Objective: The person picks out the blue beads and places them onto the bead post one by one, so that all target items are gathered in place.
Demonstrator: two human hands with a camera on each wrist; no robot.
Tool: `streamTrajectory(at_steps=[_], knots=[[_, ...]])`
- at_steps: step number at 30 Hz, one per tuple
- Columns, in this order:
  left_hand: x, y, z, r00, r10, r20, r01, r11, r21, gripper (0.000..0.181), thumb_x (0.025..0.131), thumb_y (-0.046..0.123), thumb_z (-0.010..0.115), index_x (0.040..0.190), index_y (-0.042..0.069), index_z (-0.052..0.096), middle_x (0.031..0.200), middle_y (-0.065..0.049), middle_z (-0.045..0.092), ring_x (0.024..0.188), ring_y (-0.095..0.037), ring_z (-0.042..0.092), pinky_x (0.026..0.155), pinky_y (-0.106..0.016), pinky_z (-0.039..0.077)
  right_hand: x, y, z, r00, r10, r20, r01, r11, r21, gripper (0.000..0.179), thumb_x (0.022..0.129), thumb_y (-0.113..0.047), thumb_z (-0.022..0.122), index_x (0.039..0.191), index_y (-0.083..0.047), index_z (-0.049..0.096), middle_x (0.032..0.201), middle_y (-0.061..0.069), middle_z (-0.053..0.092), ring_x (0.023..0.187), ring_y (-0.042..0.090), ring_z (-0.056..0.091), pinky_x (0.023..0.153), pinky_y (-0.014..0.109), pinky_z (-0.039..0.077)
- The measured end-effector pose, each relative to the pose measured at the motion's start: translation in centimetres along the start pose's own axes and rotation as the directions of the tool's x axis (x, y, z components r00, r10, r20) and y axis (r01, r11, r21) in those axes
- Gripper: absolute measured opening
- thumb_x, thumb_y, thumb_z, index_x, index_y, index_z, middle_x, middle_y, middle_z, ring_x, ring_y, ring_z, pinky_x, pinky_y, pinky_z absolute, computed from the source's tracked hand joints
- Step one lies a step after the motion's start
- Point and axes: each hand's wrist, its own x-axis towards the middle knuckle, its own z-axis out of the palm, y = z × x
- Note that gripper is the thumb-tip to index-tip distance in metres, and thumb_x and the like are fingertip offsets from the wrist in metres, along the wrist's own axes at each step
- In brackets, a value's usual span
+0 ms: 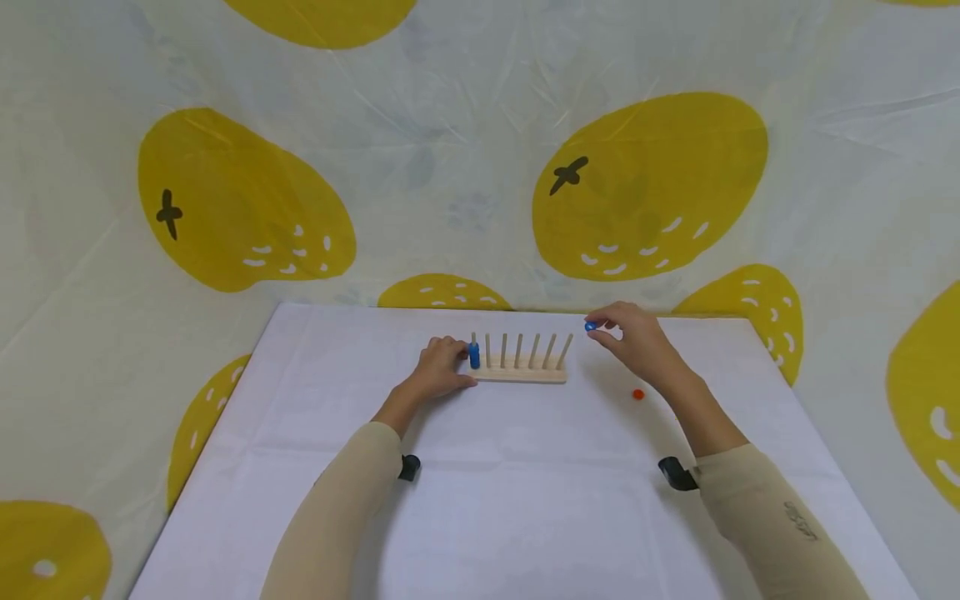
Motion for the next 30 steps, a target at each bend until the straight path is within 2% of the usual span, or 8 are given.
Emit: streamTrajectory(at_steps=[9, 16, 25, 30], knots=[[-0.2, 0.1, -0.2, 1.0, 0.012, -0.01, -0.012, 1.0, -0.01, 0.067, 0.084, 0.036, 0.087, 0.14, 0.007, 0.061, 0.126, -0.007, 0.063, 0.124, -0.028, 0.047, 0.111, -0.046, 0.039, 2.0, -3.2, 1.6, 0.998, -0.057, 0.032, 0.056, 0.998, 0.034, 0.022, 0.092, -0.009, 0.078, 0.113, -0.006, 0.073, 0.108, 0.009, 0.074, 0.099, 0.028, 0.064, 0.088, 0.046, 0.052], [-0.2, -0.1, -0.1, 1.0, 0.024, -0.012, -0.024, 1.0, -0.015, 0.067, 0.085, 0.036, 0.086, 0.14, 0.007, 0.061, 0.126, -0.007, 0.062, 0.124, -0.028, 0.047, 0.11, -0.047, 0.038, 3.2, -5.2, 3.0, 0.995, -0.051, 0.091, 0.047, 0.998, 0.04, 0.022, 0.094, -0.013, 0.076, 0.115, -0.007, 0.074, 0.109, 0.007, 0.074, 0.102, 0.027, 0.063, 0.092, 0.046, 0.054], [-0.2, -0.1, -0.3, 1.0, 0.007, -0.012, -0.007, 1.0, -0.015, 0.067, 0.085, 0.036, 0.086, 0.14, 0.008, 0.061, 0.125, -0.006, 0.062, 0.124, -0.027, 0.047, 0.11, -0.046, 0.038, 5.4, -7.2, 5.5, 0.986, -0.093, 0.142, 0.085, 0.995, 0.06, 0.02, 0.095, -0.015, 0.076, 0.114, -0.01, 0.074, 0.108, 0.005, 0.073, 0.103, 0.025, 0.063, 0.094, 0.042, 0.055], [0.0, -0.5, 0.0, 1.0, 0.023, -0.012, -0.023, 1.0, -0.01, 0.066, 0.085, 0.038, 0.086, 0.139, 0.008, 0.062, 0.124, -0.006, 0.062, 0.123, -0.028, 0.047, 0.109, -0.046, 0.039, 6.6, -8.2, 6.4, 0.978, -0.116, 0.171, 0.105, 0.992, 0.076, 0.02, 0.095, -0.016, 0.076, 0.113, -0.008, 0.074, 0.106, 0.006, 0.074, 0.1, 0.024, 0.065, 0.092, 0.041, 0.055]])
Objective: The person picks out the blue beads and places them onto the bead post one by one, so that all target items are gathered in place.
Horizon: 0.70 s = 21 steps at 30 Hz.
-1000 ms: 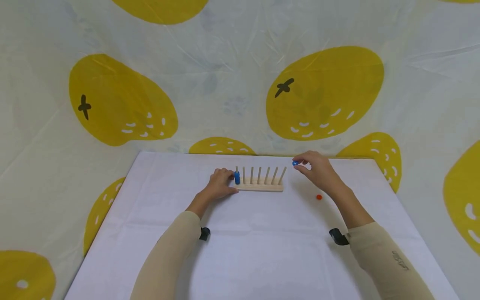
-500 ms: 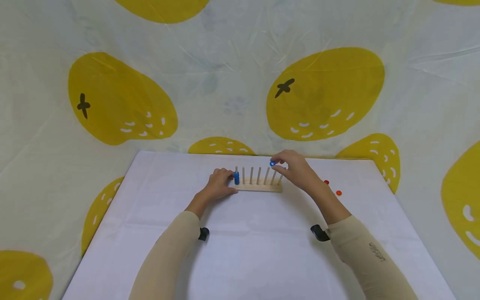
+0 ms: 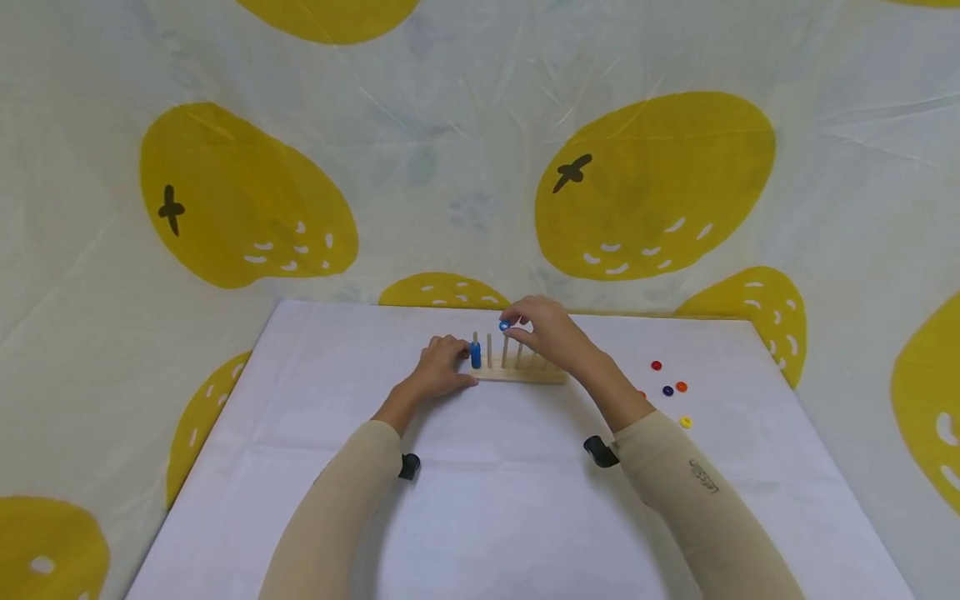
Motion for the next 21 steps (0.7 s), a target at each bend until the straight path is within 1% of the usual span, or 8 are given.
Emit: streamTrajectory(at_steps=[9, 17, 21], knots=[[0.1, -0.1, 0.1, 1.0, 0.021, -0.011, -0.021, 1.0, 0.021, 0.064, 0.084, 0.038, 0.087, 0.135, 0.007, 0.064, 0.122, -0.007, 0.063, 0.122, -0.029, 0.048, 0.108, -0.049, 0.039, 2.2, -0.9, 1.6, 0.999, -0.016, 0.05, 0.015, 1.0, 0.016, 0.021, 0.095, -0.018, 0.076, 0.113, -0.007, 0.075, 0.105, 0.005, 0.075, 0.097, 0.022, 0.066, 0.089, 0.039, 0.056], [0.2, -0.1, 0.1, 1.0, 0.015, -0.009, -0.015, 1.0, 0.025, 0.062, 0.083, 0.039, 0.087, 0.132, 0.008, 0.065, 0.12, -0.005, 0.064, 0.12, -0.027, 0.048, 0.107, -0.048, 0.039, 3.0, -1.7, 2.7, 0.996, 0.014, 0.09, -0.017, 0.999, 0.029, 0.019, 0.095, -0.02, 0.076, 0.111, -0.009, 0.075, 0.103, 0.003, 0.075, 0.098, 0.022, 0.065, 0.09, 0.037, 0.056], [0.3, -0.1, 0.1, 1.0, 0.013, -0.008, -0.012, 0.999, 0.032, 0.061, 0.084, 0.04, 0.087, 0.132, 0.009, 0.065, 0.119, -0.005, 0.064, 0.12, -0.027, 0.047, 0.106, -0.049, 0.039, 3.1, -1.9, 2.8, 0.994, 0.029, 0.109, -0.032, 0.999, 0.028, 0.02, 0.095, -0.019, 0.076, 0.112, -0.008, 0.075, 0.103, 0.004, 0.075, 0.099, 0.022, 0.066, 0.09, 0.037, 0.056]])
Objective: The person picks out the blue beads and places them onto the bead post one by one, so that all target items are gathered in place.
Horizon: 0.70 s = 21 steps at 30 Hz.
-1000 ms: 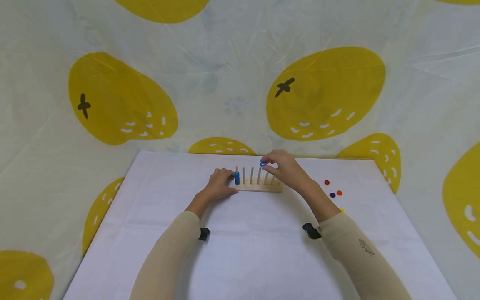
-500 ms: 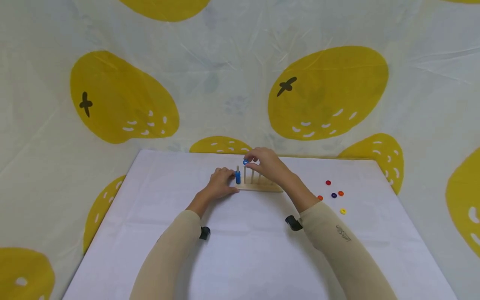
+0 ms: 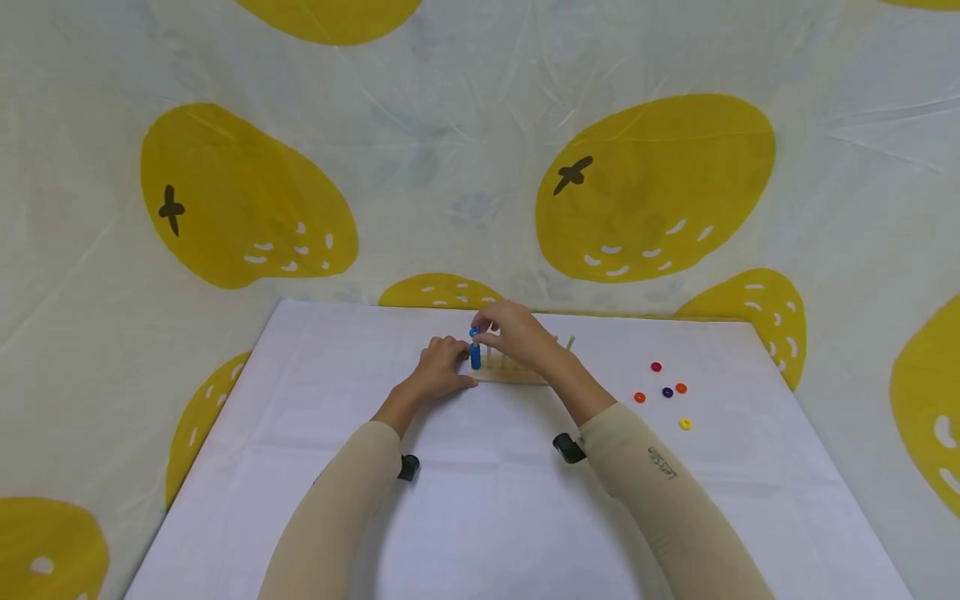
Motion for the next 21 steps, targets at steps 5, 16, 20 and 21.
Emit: streamTrajectory(at_steps=[5, 16, 20, 21], knots=[[0.0, -0.02, 0.07, 1.0, -0.009, 0.004, 0.009, 1.0, -0.006, 0.062, 0.084, 0.04, 0.087, 0.133, 0.01, 0.065, 0.12, -0.004, 0.063, 0.119, -0.026, 0.047, 0.106, -0.048, 0.039, 0.11, 0.07, 0.26, 1.0, 0.0, 0.016, 0.0, 1.0, -0.015, 0.02, 0.095, -0.018, 0.076, 0.111, -0.007, 0.075, 0.102, 0.006, 0.075, 0.097, 0.022, 0.068, 0.09, 0.037, 0.057], [-0.16, 0.33, -0.14, 0.999, -0.032, 0.008, 0.032, 0.999, -0.02, 0.063, 0.084, 0.04, 0.087, 0.134, 0.01, 0.064, 0.12, -0.004, 0.063, 0.119, -0.026, 0.047, 0.108, -0.046, 0.039, 0.24, 0.35, 0.47, 1.0, -0.004, 0.015, 0.005, 0.999, -0.04, 0.019, 0.094, -0.02, 0.077, 0.109, -0.008, 0.076, 0.101, 0.005, 0.076, 0.096, 0.021, 0.068, 0.089, 0.036, 0.057], [-0.2, 0.26, -0.14, 1.0, -0.023, 0.001, 0.023, 1.0, -0.016, 0.063, 0.083, 0.039, 0.087, 0.133, 0.01, 0.065, 0.119, -0.005, 0.063, 0.118, -0.026, 0.047, 0.106, -0.046, 0.04, 0.2, 0.21, 0.39, 1.0, -0.009, 0.015, 0.01, 0.999, -0.04, 0.02, 0.094, -0.02, 0.078, 0.109, -0.008, 0.076, 0.101, 0.005, 0.076, 0.096, 0.021, 0.069, 0.089, 0.036, 0.057], [-0.2, 0.23, -0.11, 1.0, -0.021, 0.002, 0.021, 1.0, -0.014, 0.063, 0.083, 0.04, 0.087, 0.133, 0.01, 0.065, 0.118, -0.005, 0.063, 0.118, -0.026, 0.047, 0.106, -0.046, 0.04, 0.2, 0.21, 0.4, 1.0, -0.007, 0.016, 0.008, 0.999, -0.037, 0.02, 0.094, -0.02, 0.078, 0.109, -0.008, 0.076, 0.101, 0.005, 0.076, 0.096, 0.021, 0.069, 0.089, 0.036, 0.057]])
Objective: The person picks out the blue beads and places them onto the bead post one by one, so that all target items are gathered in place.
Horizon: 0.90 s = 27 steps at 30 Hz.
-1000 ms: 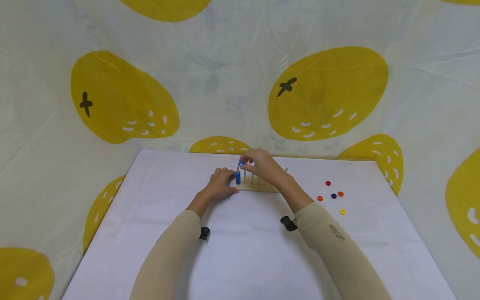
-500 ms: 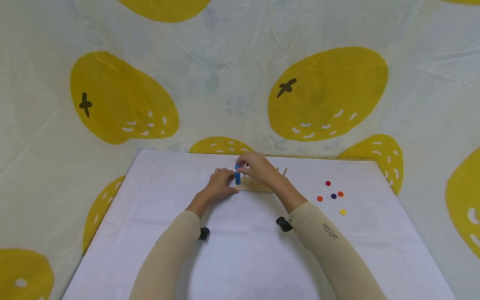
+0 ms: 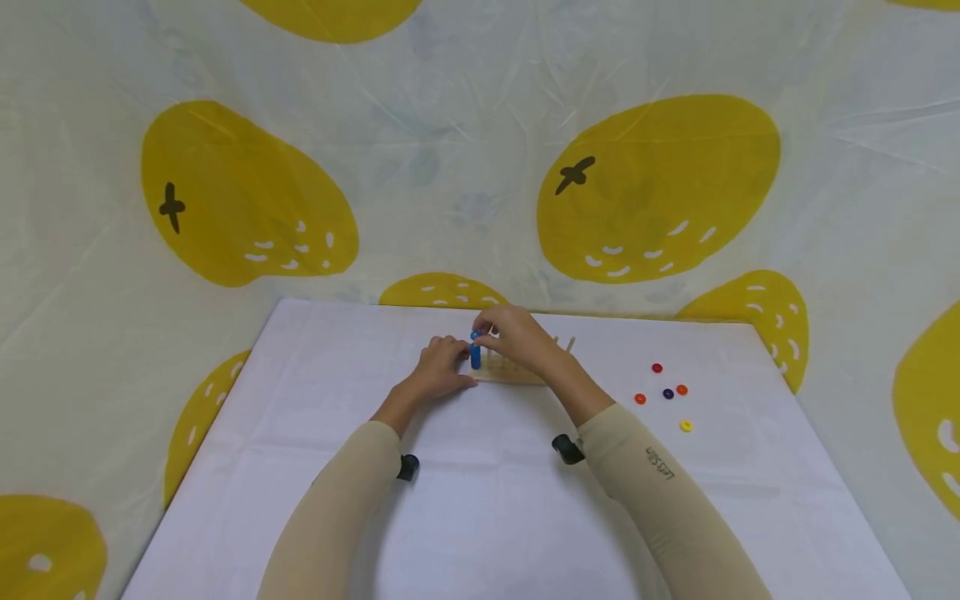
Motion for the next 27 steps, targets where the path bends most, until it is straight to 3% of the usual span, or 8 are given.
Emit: streamTrajectory(at_steps=[27], knots=[[0.09, -0.27, 0.12, 1.0, 0.016, -0.007, -0.016, 1.0, -0.009, 0.064, 0.083, 0.039, 0.087, 0.135, 0.009, 0.064, 0.118, -0.005, 0.063, 0.117, -0.026, 0.048, 0.105, -0.046, 0.04, -0.83, -0.03, -0.95, 0.999, 0.039, -0.02, -0.038, 0.999, 0.034, 0.022, 0.096, -0.016, 0.075, 0.114, -0.005, 0.074, 0.107, 0.007, 0.075, 0.1, 0.024, 0.068, 0.093, 0.039, 0.056]])
